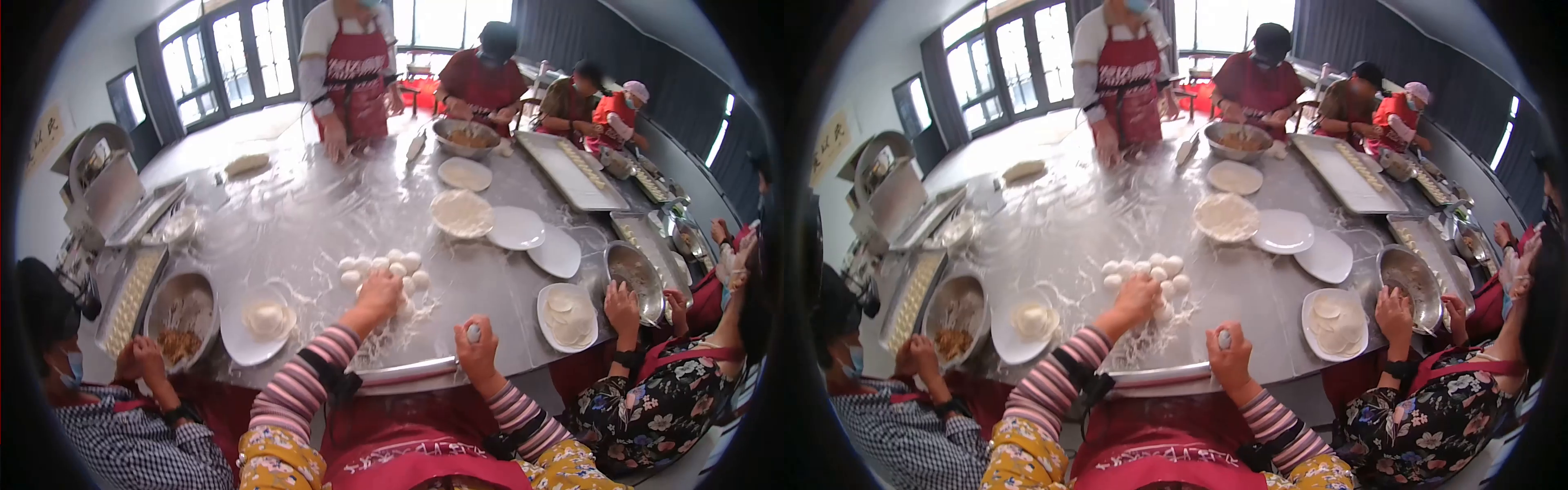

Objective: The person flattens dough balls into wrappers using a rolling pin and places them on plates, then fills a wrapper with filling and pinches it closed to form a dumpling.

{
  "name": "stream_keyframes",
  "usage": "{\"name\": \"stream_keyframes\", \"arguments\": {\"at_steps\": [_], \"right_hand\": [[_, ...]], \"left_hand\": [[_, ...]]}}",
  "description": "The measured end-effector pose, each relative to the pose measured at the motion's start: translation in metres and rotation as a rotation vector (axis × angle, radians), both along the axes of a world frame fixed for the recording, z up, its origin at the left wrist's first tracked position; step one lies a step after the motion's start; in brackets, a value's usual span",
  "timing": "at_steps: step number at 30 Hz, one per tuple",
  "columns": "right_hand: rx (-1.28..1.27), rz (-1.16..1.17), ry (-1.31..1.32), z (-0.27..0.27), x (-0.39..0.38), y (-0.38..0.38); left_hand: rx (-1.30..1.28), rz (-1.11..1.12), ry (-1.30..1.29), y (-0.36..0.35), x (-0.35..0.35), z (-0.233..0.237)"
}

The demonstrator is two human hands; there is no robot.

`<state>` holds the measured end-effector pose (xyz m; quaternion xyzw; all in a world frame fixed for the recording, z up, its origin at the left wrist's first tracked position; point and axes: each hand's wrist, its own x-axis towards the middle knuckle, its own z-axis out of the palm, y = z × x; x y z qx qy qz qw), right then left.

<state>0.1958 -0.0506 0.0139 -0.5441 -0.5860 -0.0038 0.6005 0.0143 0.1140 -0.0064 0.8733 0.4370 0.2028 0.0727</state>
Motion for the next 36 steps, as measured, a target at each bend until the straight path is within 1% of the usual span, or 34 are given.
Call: {"name": "stream_keyframes", "arguments": {"at_steps": [2, 3, 4, 5, 6, 8, 9, 10, 11, 12, 13, 15, 17, 18, 20, 23, 25, 28, 30, 32, 34, 36], "right_hand": [[-0.054, 0.009, 0.007, -0.003, 0.000, -0.001], [-0.029, 0.001, 0.013, -0.002, -0.001, -0.001], [-0.065, 0.020, 0.044, 0.000, -0.001, -0.003], [-0.102, 0.042, 0.074, 0.002, -0.001, -0.005], [-0.080, 0.040, 0.078, 0.001, -0.001, -0.007], [-0.048, 0.044, 0.026, 0.000, 0.000, -0.006], [-0.019, 0.043, 0.033, -0.001, 0.000, -0.005], [-0.059, 0.067, 0.075, -0.002, 0.000, -0.005], [-0.109, 0.093, 0.112, -0.004, 0.001, -0.006], [-0.100, 0.094, 0.108, -0.003, 0.002, -0.005], [-0.070, 0.103, 0.080, -0.001, 0.003, -0.001], [-0.031, 0.110, 0.059, 0.002, 0.002, 0.006], [-0.111, 0.108, 0.078, 0.000, 0.004, 0.010], [-0.109, 0.101, 0.080, -0.001, 0.004, 0.018], [-0.049, 0.088, -0.035, -0.006, 0.003, 0.042], [-0.069, 0.077, 0.003, -0.007, -0.004, 0.066], [-0.084, 0.133, 0.038, -0.006, -0.003, 0.066], [-0.091, 0.092, 0.016, -0.003, 0.001, 0.042], [-0.090, 0.074, -0.014, -0.003, 0.004, 0.024], [-0.099, 0.103, 0.080, -0.001, 0.003, 0.017], [-0.079, 0.073, 0.045, -0.006, -0.001, 0.037], [-0.053, 0.079, 0.033, -0.005, -0.005, 0.059]], "left_hand": [[-0.044, -0.041, -0.017, -0.005, -0.001, 0.002], [-0.081, -0.061, -0.023, -0.007, -0.002, 0.005], [-0.057, -0.067, -0.016, -0.014, -0.003, 0.017], [-0.110, -0.032, -0.075, -0.024, -0.002, 0.029], [-0.164, 0.004, -0.135, -0.034, -0.002, 0.040], [-0.215, 0.020, -0.353, -0.050, -0.006, 0.044], [-0.210, -0.034, -0.271, -0.054, -0.009, 0.031], [-0.210, -0.086, -0.188, -0.059, -0.013, 0.016], [-0.284, -0.093, -0.180, -0.066, -0.019, 0.006], [-0.362, -0.100, -0.177, -0.072, -0.022, 0.001], [-0.350, -0.101, -0.179, -0.075, -0.022, 0.005], [-0.502, -0.047, -0.188, -0.082, -0.024, 0.015], [-0.480, -0.059, -0.161, -0.086, -0.022, 0.016], [-0.471, -0.071, -0.137, -0.089, -0.020, 0.016], [-0.510, -0.108, -0.150, -0.087, -0.016, 0.020], [-0.444, -0.089, -0.047, -0.078, -0.013, 0.019], [-0.470, -0.124, -0.013, -0.072, -0.017, 0.015], [-0.467, -0.189, -0.034, -0.070, -0.027, 0.011], [-0.515, -0.099, -0.121, -0.077, -0.034, 0.011], [-0.547, -0.086, -0.086, -0.088, -0.034, 0.019], [-0.596, -0.098, -0.058, -0.093, -0.031, 0.028], [-0.606, -0.087, -0.056, -0.087, -0.027, 0.027]]}}
